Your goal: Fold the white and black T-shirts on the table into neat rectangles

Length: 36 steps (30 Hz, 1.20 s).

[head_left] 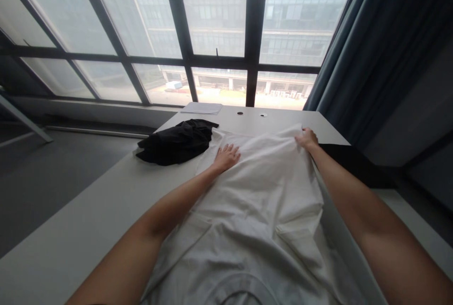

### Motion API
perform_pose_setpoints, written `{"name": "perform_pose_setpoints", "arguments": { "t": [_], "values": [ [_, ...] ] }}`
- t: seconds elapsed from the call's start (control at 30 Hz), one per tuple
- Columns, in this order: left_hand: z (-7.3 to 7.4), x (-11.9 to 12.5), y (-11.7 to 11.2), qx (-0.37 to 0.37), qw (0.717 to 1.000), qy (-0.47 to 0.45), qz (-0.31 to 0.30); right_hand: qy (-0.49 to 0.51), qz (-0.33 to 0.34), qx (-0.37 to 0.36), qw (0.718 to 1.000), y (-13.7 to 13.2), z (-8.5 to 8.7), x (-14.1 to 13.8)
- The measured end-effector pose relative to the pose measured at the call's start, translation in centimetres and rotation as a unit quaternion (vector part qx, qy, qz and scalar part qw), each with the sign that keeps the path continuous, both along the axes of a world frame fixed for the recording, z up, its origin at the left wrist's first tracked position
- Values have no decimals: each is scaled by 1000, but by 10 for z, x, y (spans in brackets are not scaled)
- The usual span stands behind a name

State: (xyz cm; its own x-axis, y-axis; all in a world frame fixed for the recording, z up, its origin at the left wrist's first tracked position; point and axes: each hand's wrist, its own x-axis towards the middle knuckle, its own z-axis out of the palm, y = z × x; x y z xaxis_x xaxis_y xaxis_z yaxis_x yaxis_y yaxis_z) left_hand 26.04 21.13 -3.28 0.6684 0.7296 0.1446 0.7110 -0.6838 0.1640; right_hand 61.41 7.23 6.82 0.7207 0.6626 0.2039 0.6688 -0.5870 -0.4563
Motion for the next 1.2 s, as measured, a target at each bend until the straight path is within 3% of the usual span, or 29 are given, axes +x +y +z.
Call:
{"name": "perform_pose_setpoints", "arguments": {
  "t": [0.1,0.3,0.43,0.63,0.77,0.87,1.0,1.1,1.2],
  "values": [
    [3,2,3,14,1000,-10,3,-17,7,-32,999,-8,-23,-21],
    [2,-7,19,-10,1000,-1,28,-58,70,-77,993,-37,-87,-84],
    [0,-3,35,-29,999,1,30,-62,89,-127,986,-38,-108,-92],
    [4,24,55,-17,999,-30,16,-72,102,-130,984,-16,-110,-59],
    [15,37,56,4,997,-77,-15,-72,108,-130,983,-9,-110,-41],
    [15,25,49,25,994,-109,13,-72,116,-124,983,-11,-109,-32],
    [10,-12,42,18,993,-100,58,-69,125,-104,984,-16,-100,-32],
    [17,-32,40,2,995,-86,43,-75,121,-75,987,-21,-86,-50],
    [33,-42,27,-7,997,-80,3,-85,143,-49,985,-38,-72,-81]
  ]
}}
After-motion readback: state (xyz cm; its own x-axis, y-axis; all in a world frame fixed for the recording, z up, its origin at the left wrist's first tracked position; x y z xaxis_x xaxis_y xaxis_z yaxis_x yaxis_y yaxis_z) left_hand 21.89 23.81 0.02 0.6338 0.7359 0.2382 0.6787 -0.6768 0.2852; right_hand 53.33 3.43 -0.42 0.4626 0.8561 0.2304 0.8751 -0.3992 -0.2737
